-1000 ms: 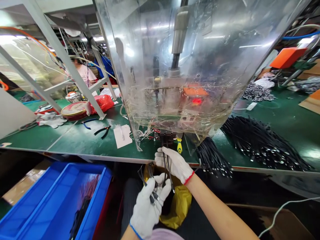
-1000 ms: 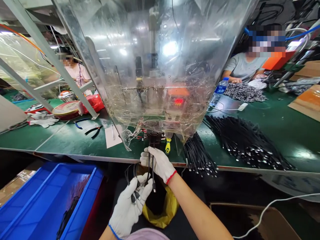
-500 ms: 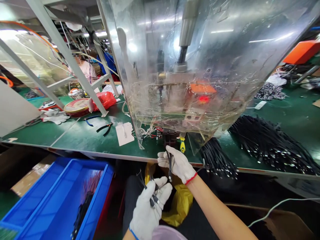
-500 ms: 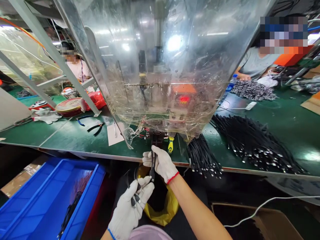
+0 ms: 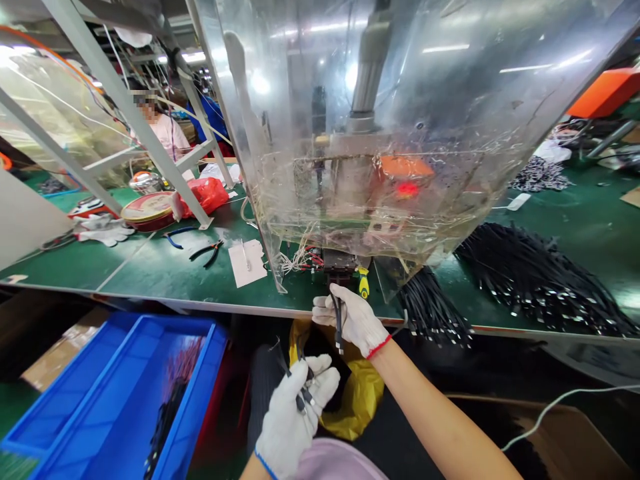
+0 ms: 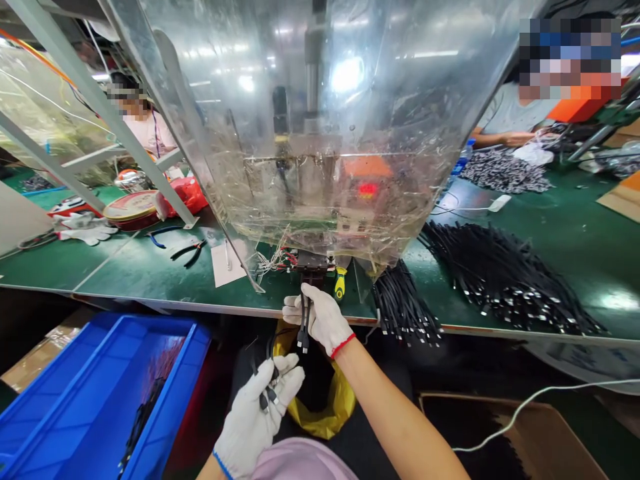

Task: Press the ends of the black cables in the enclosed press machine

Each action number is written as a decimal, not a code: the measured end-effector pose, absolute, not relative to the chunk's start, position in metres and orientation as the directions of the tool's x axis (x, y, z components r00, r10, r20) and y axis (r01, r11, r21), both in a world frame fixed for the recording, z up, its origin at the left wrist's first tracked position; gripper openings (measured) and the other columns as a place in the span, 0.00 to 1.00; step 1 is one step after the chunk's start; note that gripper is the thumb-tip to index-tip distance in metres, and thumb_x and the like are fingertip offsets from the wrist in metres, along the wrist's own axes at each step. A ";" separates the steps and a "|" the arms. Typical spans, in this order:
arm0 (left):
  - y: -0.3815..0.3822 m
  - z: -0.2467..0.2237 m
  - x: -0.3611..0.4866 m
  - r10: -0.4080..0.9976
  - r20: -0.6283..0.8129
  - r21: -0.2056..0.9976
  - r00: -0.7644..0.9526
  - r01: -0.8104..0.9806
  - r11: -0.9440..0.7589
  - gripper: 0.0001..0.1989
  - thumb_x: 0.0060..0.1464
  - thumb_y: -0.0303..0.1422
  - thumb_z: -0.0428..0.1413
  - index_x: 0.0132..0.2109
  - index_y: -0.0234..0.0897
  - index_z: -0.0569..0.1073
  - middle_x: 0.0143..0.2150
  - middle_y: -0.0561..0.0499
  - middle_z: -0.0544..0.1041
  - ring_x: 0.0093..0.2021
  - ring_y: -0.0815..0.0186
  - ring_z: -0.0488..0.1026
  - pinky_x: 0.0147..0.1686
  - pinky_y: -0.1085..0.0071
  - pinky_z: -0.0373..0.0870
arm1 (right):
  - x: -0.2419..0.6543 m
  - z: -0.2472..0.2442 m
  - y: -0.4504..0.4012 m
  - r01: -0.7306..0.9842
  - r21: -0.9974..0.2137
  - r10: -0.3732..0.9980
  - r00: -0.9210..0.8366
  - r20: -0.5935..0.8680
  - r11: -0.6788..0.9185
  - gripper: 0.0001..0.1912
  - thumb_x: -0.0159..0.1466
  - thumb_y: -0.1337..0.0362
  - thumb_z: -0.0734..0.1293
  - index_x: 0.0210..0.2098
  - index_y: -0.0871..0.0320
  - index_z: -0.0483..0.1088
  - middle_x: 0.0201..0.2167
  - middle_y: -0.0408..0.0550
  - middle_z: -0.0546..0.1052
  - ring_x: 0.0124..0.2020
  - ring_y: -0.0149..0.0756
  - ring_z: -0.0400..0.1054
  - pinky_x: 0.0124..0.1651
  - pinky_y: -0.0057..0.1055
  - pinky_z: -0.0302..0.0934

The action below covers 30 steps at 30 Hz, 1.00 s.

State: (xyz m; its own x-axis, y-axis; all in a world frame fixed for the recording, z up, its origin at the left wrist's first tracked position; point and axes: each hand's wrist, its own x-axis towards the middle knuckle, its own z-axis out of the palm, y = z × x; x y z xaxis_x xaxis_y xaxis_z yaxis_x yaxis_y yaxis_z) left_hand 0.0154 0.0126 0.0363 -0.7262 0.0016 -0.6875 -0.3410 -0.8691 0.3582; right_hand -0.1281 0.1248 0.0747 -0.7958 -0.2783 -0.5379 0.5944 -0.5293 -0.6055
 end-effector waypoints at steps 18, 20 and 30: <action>-0.051 -0.019 0.062 0.287 -0.713 0.697 -0.639 -0.693 0.186 0.17 0.54 0.44 0.53 0.38 0.33 0.74 0.21 0.57 0.67 0.14 0.77 0.55 0.12 0.80 0.47 | -0.030 -0.052 0.136 0.707 -0.533 -0.375 -0.702 -0.605 -0.464 0.08 0.59 0.61 0.68 0.34 0.61 0.72 0.28 0.49 0.78 0.27 0.35 0.74 0.31 0.32 0.70; -0.045 -0.019 0.065 0.243 -0.708 0.703 -0.663 -0.696 0.146 0.18 0.54 0.46 0.53 0.36 0.33 0.73 0.21 0.57 0.66 0.15 0.77 0.55 0.13 0.79 0.47 | -0.033 -0.062 0.136 0.691 -0.569 -0.315 -0.716 -0.623 -0.445 0.09 0.57 0.61 0.69 0.32 0.62 0.72 0.26 0.49 0.78 0.25 0.35 0.73 0.30 0.31 0.69; -0.023 -0.025 0.065 0.148 -0.739 0.673 -0.657 -0.728 0.133 0.20 0.52 0.49 0.52 0.32 0.35 0.71 0.19 0.57 0.66 0.15 0.76 0.57 0.14 0.78 0.49 | -0.057 -0.096 0.136 0.593 -0.617 -0.069 -0.748 -0.660 -0.517 0.10 0.58 0.61 0.69 0.26 0.61 0.67 0.19 0.44 0.73 0.21 0.31 0.70 0.26 0.26 0.65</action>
